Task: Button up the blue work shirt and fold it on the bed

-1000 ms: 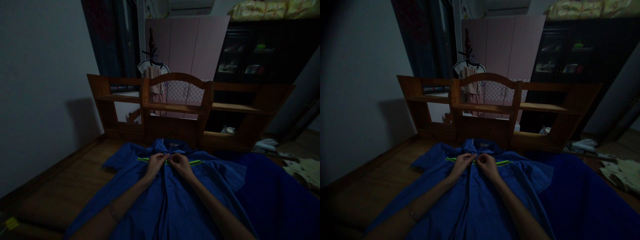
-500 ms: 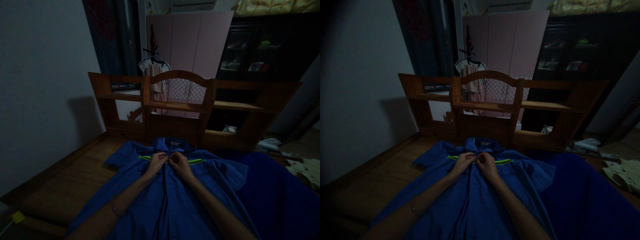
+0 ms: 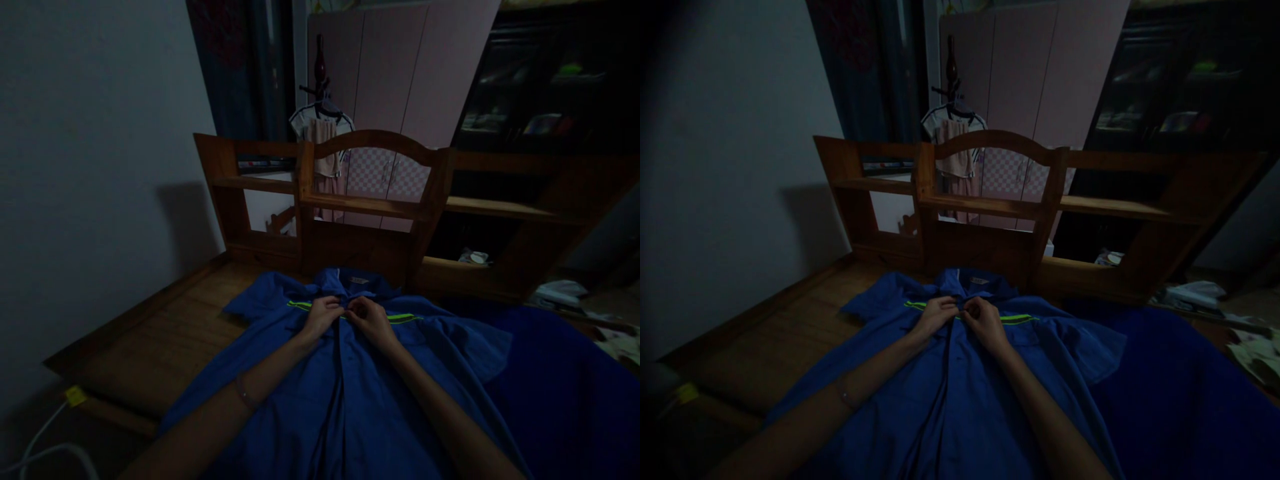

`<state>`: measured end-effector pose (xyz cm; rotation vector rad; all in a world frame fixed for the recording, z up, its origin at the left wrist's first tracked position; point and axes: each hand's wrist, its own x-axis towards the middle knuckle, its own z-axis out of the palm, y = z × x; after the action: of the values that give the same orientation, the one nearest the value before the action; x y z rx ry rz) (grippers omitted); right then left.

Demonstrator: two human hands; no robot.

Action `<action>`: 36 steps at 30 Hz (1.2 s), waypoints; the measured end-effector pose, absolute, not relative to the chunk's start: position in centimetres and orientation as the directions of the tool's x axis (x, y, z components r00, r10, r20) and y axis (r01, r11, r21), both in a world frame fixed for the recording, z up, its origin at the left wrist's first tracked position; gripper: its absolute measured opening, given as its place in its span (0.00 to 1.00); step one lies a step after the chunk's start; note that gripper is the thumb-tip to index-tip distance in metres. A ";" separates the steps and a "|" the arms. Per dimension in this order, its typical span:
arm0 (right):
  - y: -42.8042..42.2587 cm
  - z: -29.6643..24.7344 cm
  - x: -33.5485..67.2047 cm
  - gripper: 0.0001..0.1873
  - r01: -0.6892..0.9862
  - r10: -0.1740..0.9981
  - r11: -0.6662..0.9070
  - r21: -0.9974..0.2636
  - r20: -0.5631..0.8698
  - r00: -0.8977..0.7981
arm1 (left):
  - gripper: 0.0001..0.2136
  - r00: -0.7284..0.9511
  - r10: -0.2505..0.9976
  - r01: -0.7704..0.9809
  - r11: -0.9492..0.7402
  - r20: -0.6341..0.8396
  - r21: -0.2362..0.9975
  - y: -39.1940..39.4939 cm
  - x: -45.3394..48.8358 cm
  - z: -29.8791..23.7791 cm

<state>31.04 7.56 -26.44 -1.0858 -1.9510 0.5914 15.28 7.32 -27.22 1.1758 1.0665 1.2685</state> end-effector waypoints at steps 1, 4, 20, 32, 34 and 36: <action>7.5 -26.3 31.1 0.07 0.480 0.850 0.526 -0.702 0.424 -0.313 | 0.08 0.048 0.998 -0.132 -0.041 0.047 0.990 7.3 15.3 -27.2; 7.3 -26.0 31.2 0.07 0.505 0.838 0.545 -0.669 0.437 -0.326 | 0.10 0.067 0.997 -0.158 -0.018 0.029 0.987 7.3 15.2 -27.0; 5.9 -24.4 31.2 0.08 0.772 0.723 0.628 -0.097 0.439 -0.533 | 0.16 0.071 0.973 -0.017 -0.221 0.222 0.975 7.9 15.4 -26.9; 6.9 -25.0 32.2 0.10 0.609 0.805 0.591 -0.529 0.439 -0.399 | 0.20 0.205 0.951 -0.001 -0.236 0.231 0.972 7.7 15.4 -26.5; 6.9 -25.1 32.3 0.10 0.573 0.813 0.582 -0.577 0.431 -0.391 | 0.19 0.209 0.953 0.024 -0.228 0.218 0.973 7.8 15.4 -26.4; 6.9 -25.1 32.3 0.09 0.548 0.817 0.576 -0.606 0.424 -0.390 | 0.17 0.206 0.954 0.060 -0.234 0.218 0.970 7.8 15.4 -26.3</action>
<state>32.28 6.90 -25.13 -1.0845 -2.0951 0.4843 15.42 7.78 -26.27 1.5266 1.0015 1.1798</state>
